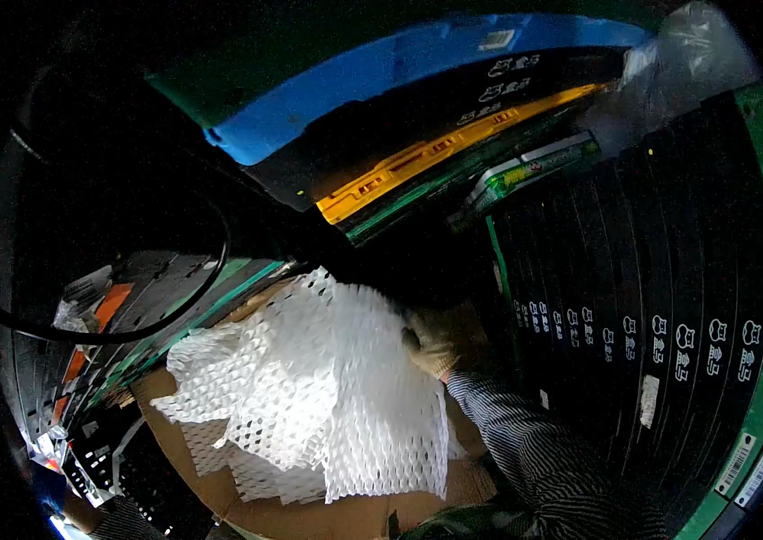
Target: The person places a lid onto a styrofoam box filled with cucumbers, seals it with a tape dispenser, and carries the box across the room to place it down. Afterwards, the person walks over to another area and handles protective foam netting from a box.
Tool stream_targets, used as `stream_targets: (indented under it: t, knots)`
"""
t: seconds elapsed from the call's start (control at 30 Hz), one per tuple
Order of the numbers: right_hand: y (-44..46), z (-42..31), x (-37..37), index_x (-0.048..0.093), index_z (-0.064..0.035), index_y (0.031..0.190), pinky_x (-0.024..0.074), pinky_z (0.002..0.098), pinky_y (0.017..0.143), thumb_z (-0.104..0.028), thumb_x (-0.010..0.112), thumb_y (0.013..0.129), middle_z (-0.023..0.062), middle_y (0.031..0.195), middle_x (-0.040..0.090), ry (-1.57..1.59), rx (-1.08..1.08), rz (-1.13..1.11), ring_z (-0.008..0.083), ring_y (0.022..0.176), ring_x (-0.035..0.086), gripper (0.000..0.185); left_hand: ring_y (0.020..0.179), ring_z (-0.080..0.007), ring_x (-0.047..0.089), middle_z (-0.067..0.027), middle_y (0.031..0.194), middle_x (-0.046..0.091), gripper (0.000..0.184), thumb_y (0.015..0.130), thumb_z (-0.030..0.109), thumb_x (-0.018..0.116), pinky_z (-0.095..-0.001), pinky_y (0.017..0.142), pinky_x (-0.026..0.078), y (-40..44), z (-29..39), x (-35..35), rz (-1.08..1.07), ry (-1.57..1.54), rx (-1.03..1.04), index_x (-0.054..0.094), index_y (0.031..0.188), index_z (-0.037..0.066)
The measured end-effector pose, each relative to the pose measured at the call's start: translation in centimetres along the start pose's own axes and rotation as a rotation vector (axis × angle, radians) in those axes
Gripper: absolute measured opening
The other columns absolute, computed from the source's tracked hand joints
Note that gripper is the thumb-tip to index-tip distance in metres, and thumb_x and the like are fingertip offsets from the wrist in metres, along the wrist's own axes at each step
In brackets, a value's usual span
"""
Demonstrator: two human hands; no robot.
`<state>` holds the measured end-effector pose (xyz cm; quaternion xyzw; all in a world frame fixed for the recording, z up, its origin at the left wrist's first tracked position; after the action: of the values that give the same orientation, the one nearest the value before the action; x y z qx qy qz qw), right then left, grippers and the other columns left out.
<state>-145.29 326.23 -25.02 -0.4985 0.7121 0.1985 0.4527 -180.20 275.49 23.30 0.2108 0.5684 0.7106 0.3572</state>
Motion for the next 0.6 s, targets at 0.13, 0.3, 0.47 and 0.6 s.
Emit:
stream_targets:
  t: [0.13,0.3,0.47,0.6]
  knots:
    - [-1.3,-1.8,-0.1,0.057,-0.0124,0.125,0.0377,0.0481,0.102,-0.036,0.056,0.085,0.0139,0.123,0.059,-0.081,0.01,-0.115,0.035,0.111,0.054,0.047,0.067,-0.0216,0.058,-0.0099,0.078,0.061,0.042,0.095,0.031,0.042,-0.0348,0.065,0.051,-0.2,-0.5,-1.2,-0.034,-0.036,-0.037,0.063,0.08,-0.001]
    - [-2.4,-2.4,-0.8,0.051,-0.0111,0.132,0.0387,0.0439,0.105,-0.023,0.061,0.085,0.017,0.135,0.048,0.125,0.0,-0.121,0.0367,0.122,0.046,0.05,0.068,-0.0219,0.058,-0.0101,0.079,0.061,0.042,0.095,0.031,0.042,-0.0351,0.067,0.052,0.1,-2.7,-2.3,-0.083,-0.054,-0.089,0.063,0.08,-0.001]
    - [-3.5,-1.4,0.5,0.047,-0.013,0.137,0.0354,0.0416,0.109,-0.026,0.057,0.089,0.0159,0.142,0.043,0.247,0.238,-0.162,0.0338,0.13,0.042,0.051,0.069,-0.0221,0.058,-0.0103,0.08,0.061,0.042,0.094,0.031,0.041,-0.0354,0.069,0.052,0.3,-4.5,-3.3,-0.123,-0.081,-0.132,0.063,0.079,-0.001]
    - [-2.0,2.2,-0.5,0.041,-0.0097,0.14,0.0336,0.0395,0.109,-0.031,0.057,0.09,0.0162,0.144,0.041,0.563,0.354,-0.187,0.0324,0.13,0.042,0.057,0.069,-0.0224,0.058,-0.0105,0.081,0.061,0.042,0.093,0.031,0.041,-0.0356,0.07,0.053,1.1,-5.3,-3.1,-0.156,-0.111,-0.152,0.063,0.079,-0.001]
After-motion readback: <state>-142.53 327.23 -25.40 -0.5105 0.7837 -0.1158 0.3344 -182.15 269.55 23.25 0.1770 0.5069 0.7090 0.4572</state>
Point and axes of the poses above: each hand's wrist, its own y-axis towards the middle knuckle, its own x-axis out of the palm, z = x × y, the point moved 2 cm from there along y, towards the middle knuckle
